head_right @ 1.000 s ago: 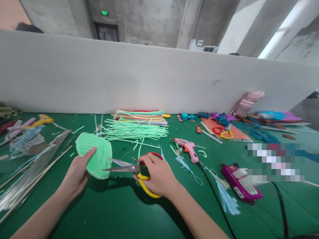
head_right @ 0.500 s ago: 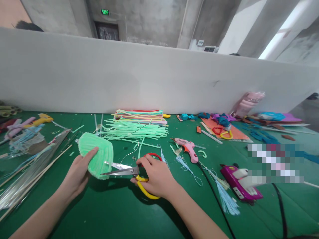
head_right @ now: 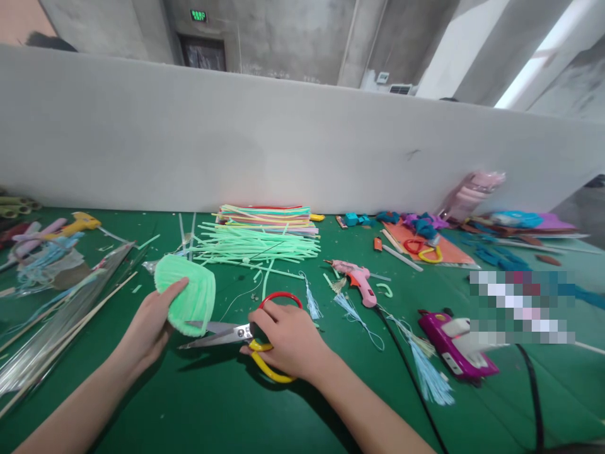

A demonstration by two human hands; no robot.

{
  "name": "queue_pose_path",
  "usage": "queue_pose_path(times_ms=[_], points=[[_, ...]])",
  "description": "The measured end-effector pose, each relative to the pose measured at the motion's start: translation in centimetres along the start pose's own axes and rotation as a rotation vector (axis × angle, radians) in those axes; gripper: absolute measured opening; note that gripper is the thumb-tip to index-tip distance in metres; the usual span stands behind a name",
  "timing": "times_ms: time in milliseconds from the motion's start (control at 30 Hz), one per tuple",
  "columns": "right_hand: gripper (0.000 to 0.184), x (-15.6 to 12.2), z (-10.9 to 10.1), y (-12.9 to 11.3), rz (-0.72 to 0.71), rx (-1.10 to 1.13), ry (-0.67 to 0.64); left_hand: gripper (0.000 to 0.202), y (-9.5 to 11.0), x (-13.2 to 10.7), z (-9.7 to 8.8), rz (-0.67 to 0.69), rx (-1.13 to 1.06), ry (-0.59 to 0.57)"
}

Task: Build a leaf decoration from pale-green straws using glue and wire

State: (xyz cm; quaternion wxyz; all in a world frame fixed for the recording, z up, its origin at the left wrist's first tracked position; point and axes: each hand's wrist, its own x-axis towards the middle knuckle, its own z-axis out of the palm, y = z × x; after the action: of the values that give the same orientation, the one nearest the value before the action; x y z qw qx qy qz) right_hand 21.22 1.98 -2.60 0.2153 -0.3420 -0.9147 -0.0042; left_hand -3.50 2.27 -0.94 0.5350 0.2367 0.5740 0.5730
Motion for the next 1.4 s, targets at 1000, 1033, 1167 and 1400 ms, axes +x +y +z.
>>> queue_pose_path(times_ms=[1000, 1033, 1167, 1400], points=[[0.010, 0.05, 0.67, -0.57, -0.108, -0.117, 0.046, 0.027, -0.20, -0.48, 0.47, 0.002, 0.017, -0.023], [0.009, 0.04, 0.68, -0.55, -0.112, -0.117, 0.042, 0.027, -0.14, -0.51, 0.52, -0.002, 0.022, -0.020], [0.006, -0.06, 0.74, -0.51, -0.119, -0.117, 0.023, 0.025, -0.04, -0.59, 0.63, -0.010, 0.018, -0.021], [0.013, -0.11, 0.44, -0.66, -0.096, -0.117, -0.052, 0.028, -0.08, -0.71, 0.55, -0.001, -0.002, -0.040]])
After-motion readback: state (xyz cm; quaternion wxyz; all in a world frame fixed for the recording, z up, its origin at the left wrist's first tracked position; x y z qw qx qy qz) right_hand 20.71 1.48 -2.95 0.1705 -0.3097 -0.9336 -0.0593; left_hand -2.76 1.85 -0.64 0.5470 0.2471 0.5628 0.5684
